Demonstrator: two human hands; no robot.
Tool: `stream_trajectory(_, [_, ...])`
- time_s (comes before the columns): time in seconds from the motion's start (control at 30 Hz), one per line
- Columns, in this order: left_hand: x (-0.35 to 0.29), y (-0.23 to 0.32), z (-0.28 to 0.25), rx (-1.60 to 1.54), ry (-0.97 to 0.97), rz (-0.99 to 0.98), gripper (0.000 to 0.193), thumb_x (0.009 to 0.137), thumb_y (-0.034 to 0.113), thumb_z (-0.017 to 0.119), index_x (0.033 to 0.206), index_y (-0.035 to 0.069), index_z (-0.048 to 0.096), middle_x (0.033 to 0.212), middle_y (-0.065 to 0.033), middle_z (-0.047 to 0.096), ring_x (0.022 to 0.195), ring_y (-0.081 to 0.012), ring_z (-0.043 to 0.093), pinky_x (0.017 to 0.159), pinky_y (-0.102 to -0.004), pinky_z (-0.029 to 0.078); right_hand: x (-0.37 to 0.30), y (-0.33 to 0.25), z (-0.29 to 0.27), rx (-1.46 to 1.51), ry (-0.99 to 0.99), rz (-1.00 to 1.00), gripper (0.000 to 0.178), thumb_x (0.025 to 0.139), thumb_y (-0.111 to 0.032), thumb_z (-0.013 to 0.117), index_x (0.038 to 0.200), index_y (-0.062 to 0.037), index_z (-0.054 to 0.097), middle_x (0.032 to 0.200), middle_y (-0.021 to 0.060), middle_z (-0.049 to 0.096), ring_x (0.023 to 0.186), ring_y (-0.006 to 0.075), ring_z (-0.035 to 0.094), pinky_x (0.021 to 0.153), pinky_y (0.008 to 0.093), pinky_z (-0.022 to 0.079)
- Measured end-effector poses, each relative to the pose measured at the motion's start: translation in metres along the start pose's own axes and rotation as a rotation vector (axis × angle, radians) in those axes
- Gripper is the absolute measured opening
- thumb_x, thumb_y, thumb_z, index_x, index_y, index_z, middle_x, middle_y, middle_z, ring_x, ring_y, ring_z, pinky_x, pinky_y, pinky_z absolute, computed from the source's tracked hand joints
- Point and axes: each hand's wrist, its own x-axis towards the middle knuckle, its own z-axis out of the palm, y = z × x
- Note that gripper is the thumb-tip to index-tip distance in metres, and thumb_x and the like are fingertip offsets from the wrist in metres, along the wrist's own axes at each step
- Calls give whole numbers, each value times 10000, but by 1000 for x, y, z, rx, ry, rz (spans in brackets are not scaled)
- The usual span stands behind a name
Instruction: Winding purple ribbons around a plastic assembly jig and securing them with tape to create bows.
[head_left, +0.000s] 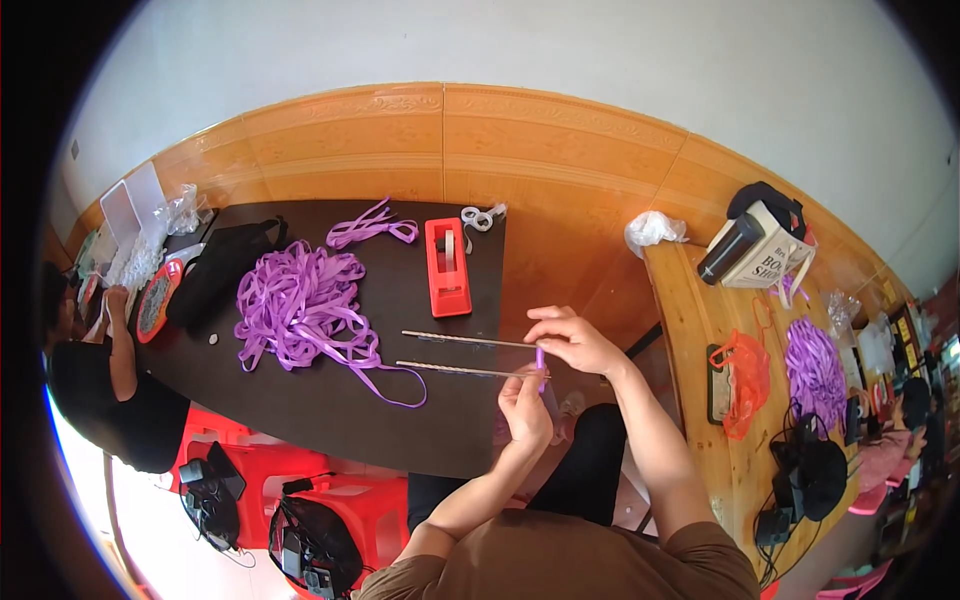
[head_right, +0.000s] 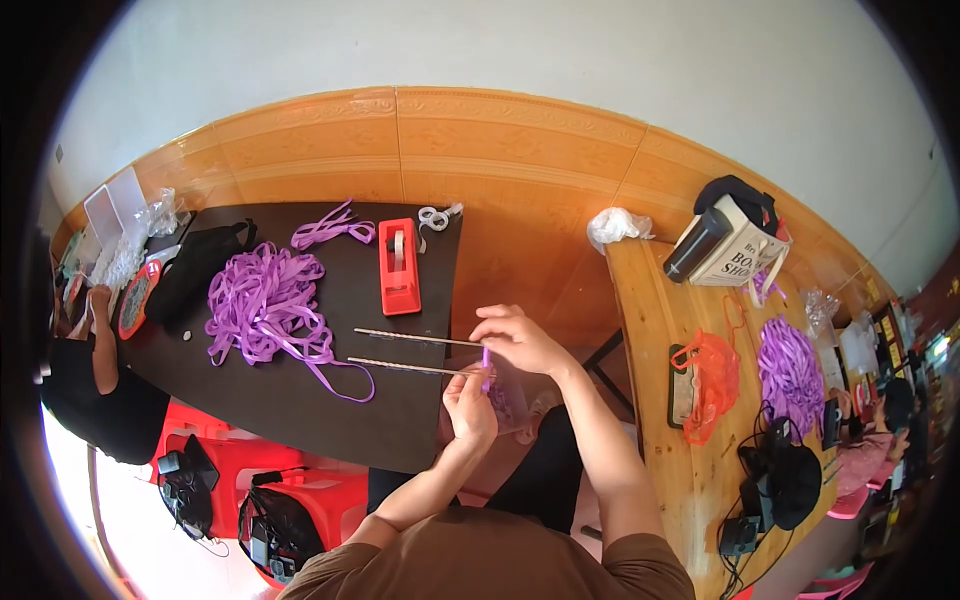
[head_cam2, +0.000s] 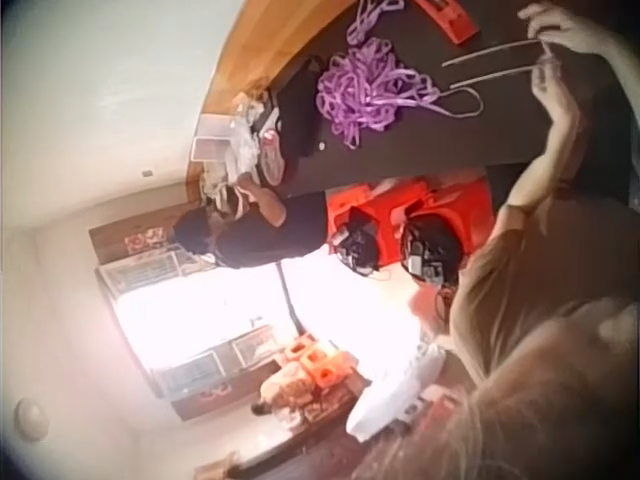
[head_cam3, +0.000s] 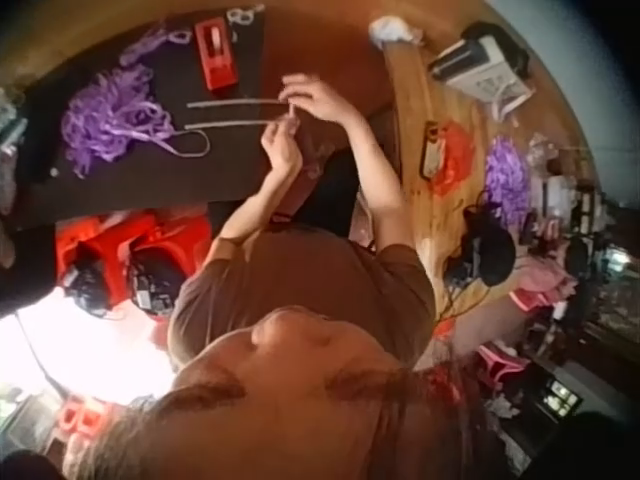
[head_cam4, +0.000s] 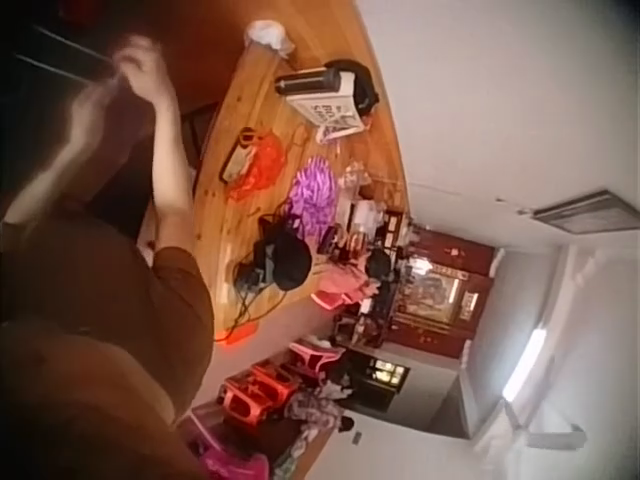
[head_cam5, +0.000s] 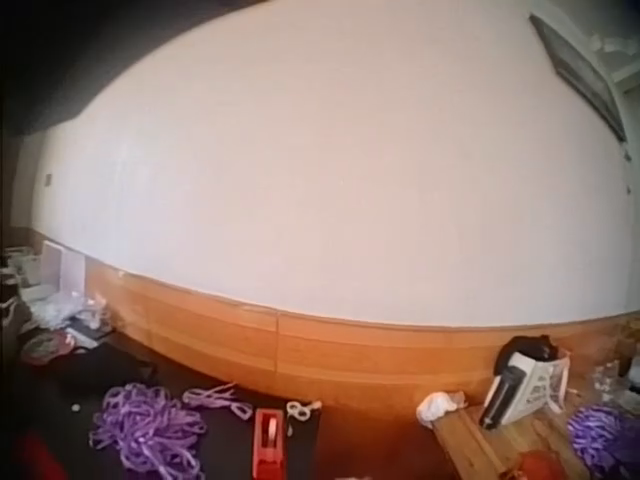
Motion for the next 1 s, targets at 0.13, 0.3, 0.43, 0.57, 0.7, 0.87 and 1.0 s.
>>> stream_trajectory(0.13, [1,0,-4,1,-41,15,62,808,36,586,816,0,635,787,-22,624,718,-67,523,684,-204,391,20,-40,-5,-405,-437,177,181,858,-184,554,989,-141,671,1334,145,428,1261,291,294,988,536,263])
stream_trajectory(0.3, [-1,4,4,5,-50,4,47,803,25,589,794,18,634,775,-2,617,699,-47,503,664,-189,377,42,-46,-6,-522,-652,208,180,805,-239,589,895,-103,664,1338,122,423,1266,286,274,958,554,257])
stream_trajectory(0.43, [-1,4,2,7,-38,1,47,797,19,592,764,20,625,751,0,614,675,-45,493,645,-191,368,48,-35,-4,-445,-690,199,174,789,-243,602,835,-78,633,1257,92,477,1218,273,312,933,523,276])
stream_trajectory(0.57, [-1,2,-1,7,-38,-16,54,793,27,598,742,22,616,734,-2,612,670,-47,493,645,-196,368,49,-21,-2,-261,-708,200,168,813,-244,586,838,-81,620,1192,81,513,1191,263,330,937,503,279])
stream_trajectory(0.7, [-2,3,3,30,-22,-7,55,790,34,601,738,22,614,732,-3,610,669,-46,492,643,-195,367,43,-12,-3,-114,-641,196,181,830,-248,571,839,-78,631,1155,75,527,1174,260,343,939,498,279])
stream_trajectory(0.87, [1,2,0,21,-31,3,53,793,18,591,746,17,614,741,-6,614,682,-49,498,663,-194,379,44,-45,-3,-515,-641,159,169,781,-226,597,817,-69,647,1074,48,535,1129,252,365,926,483,287])
stream_trajectory(1.0, [0,1,2,-2,-35,1,49,795,13,589,756,15,619,746,-6,615,690,-50,501,667,-196,384,50,-36,-2,-534,-734,218,153,758,-215,606,803,-72,634,1082,49,534,1135,242,358,908,466,296])
